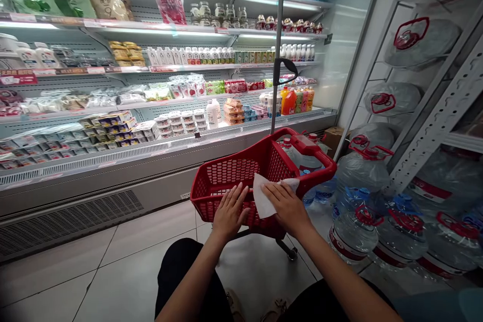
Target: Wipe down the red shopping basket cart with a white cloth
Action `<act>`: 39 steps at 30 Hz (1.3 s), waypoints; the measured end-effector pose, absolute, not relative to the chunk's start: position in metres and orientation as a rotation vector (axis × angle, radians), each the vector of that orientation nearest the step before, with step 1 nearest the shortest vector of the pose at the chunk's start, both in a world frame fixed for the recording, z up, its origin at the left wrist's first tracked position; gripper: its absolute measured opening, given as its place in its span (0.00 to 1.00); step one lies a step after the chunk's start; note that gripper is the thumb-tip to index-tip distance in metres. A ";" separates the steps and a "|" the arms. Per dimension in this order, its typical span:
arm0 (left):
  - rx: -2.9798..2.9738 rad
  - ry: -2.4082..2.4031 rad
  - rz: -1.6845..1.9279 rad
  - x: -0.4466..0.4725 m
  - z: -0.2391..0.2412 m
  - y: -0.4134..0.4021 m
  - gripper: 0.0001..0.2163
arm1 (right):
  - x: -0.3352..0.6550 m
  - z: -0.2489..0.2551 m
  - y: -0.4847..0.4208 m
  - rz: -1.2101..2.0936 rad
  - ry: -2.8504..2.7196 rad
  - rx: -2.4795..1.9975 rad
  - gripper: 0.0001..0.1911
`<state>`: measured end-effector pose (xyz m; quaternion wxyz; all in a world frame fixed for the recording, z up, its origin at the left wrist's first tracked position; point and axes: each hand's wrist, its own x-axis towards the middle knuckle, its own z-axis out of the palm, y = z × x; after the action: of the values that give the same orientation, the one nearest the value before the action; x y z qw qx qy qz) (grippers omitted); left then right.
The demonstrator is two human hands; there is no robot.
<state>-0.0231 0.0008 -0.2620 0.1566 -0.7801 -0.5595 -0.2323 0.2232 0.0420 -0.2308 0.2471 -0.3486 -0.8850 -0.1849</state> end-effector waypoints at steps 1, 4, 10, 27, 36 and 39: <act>-2.230 -1.605 -0.666 -0.029 -0.261 0.002 0.33 | 0.234 -0.226 0.044 -0.518 -2.412 -0.950 0.44; -2.185 -1.663 -0.665 -0.045 -0.260 0.006 0.32 | 0.276 -0.211 0.052 -0.582 -2.349 -1.028 0.41; -2.026 -1.923 -0.651 -0.061 -0.256 0.016 0.30 | 0.334 -0.195 0.061 -0.524 -2.112 -1.173 0.34; -2.448 -1.528 -0.953 0.031 -0.216 -0.002 0.33 | 0.280 -0.169 0.011 -0.366 -2.451 -0.826 0.47; -2.392 -1.633 -0.919 0.001 -0.211 -0.012 0.33 | 0.293 -0.167 0.007 -0.011 -2.297 -0.794 0.31; -2.381 -1.624 -0.930 0.011 -0.199 -0.016 0.34 | 0.267 -0.184 -0.007 0.042 -2.546 -0.671 0.37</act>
<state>0.0108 -0.0160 -0.1995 0.0566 -0.7849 -0.5354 -0.3066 0.2665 -0.0069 -0.1843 0.2515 -0.2465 -0.9358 0.0153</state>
